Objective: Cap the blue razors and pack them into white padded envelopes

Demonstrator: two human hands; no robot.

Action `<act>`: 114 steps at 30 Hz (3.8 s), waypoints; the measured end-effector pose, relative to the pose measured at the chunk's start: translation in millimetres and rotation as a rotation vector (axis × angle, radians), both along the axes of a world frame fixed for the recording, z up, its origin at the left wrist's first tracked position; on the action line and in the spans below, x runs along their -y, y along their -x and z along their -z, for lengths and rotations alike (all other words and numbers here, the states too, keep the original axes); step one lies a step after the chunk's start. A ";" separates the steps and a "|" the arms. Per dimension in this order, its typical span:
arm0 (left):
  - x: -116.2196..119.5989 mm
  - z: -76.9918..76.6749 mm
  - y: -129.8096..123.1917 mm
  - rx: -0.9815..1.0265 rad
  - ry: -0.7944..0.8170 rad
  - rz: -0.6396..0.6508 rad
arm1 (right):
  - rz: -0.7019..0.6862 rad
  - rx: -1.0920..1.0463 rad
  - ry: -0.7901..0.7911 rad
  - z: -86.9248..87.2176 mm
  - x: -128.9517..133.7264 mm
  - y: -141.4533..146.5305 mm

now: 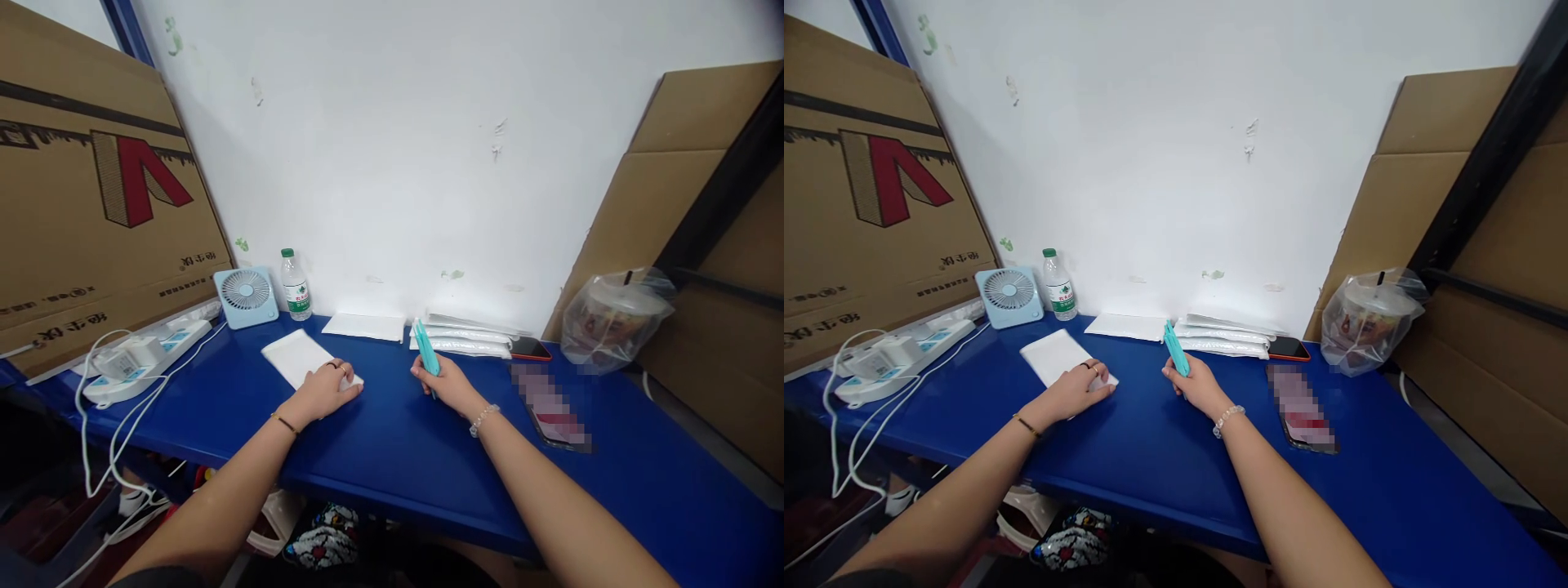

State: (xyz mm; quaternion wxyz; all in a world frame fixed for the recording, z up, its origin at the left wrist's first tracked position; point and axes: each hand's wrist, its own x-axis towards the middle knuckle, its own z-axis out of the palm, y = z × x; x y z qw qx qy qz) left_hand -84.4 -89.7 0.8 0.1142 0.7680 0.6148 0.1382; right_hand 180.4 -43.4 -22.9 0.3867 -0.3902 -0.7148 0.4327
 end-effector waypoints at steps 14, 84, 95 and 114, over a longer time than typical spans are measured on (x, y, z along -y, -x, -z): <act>-16.6 1.8 25.0 -0.141 0.091 -0.268 | 0.097 0.749 -0.398 -13.6 5.8 -14.5; 22.1 -68.1 -12.5 0.892 -0.340 0.411 | -0.014 0.739 -0.894 -148.8 86.0 24.1; 103.2 19.2 -22.2 0.420 0.028 0.385 | 0.111 0.521 -0.263 -6.9 157.2 2.5; 66.9 20.2 -40.7 0.441 0.255 0.209 | 0.018 0.887 -0.583 -14.6 146.0 31.5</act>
